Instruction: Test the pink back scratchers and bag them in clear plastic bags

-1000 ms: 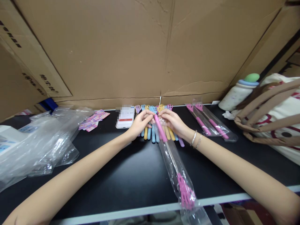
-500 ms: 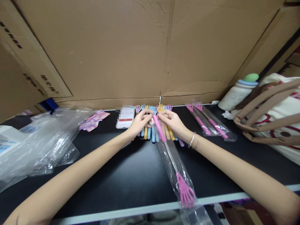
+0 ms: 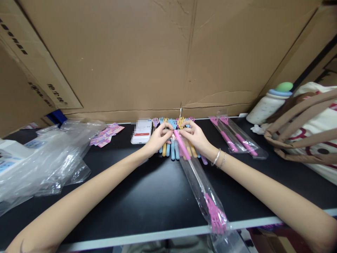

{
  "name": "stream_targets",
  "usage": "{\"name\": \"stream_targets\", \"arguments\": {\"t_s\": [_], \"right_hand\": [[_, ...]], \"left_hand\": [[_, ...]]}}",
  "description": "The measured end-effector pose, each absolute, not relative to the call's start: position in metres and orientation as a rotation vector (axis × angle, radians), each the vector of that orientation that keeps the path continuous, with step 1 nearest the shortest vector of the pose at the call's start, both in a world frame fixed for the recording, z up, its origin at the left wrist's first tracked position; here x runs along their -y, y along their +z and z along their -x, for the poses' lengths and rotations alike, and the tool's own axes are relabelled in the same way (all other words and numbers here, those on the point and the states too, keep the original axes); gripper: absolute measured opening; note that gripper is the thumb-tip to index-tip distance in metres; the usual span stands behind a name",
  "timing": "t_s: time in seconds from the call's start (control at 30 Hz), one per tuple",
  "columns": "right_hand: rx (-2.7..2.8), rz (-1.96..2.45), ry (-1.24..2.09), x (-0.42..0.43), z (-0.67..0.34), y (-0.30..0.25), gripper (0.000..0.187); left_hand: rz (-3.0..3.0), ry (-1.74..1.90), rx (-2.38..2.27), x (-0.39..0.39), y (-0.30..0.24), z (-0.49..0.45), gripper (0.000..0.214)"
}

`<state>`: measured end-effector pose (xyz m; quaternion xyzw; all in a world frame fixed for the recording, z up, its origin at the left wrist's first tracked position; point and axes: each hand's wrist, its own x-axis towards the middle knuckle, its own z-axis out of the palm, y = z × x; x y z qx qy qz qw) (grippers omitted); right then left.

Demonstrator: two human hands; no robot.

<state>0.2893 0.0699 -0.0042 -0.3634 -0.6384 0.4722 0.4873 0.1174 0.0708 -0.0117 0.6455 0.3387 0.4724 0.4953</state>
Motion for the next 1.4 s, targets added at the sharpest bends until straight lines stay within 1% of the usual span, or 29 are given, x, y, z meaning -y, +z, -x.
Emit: {"name": "stream_targets", "arguments": {"t_s": [0.37, 0.57, 0.93, 1.23, 1.4], "right_hand": [[1.670, 0.892, 1.057, -0.070, -0.289, -0.007, 0.022], [1.778, 0.904, 0.955, -0.067, -0.291, -0.007, 0.019], [1.803, 0.905, 1.037, -0.066, -0.291, -0.004, 0.013], [1.807, 0.937, 1.044, -0.067, -0.291, -0.004, 0.016], [1.808, 0.940, 1.060, -0.066, -0.292, 0.000, 0.015]], "left_hand": [[-1.632, 1.095, -0.845, -0.071, -0.020, -0.113, 0.014], [-1.727, 1.098, -0.856, -0.064, -0.015, -0.110, 0.011], [-1.783, 0.971, -0.953, -0.058, 0.000, -0.109, 0.010], [-1.720, 0.968, -0.962, -0.057, 0.000, -0.110, 0.014], [-1.697, 1.005, -0.949, -0.055, 0.004, -0.111, 0.010]]}}
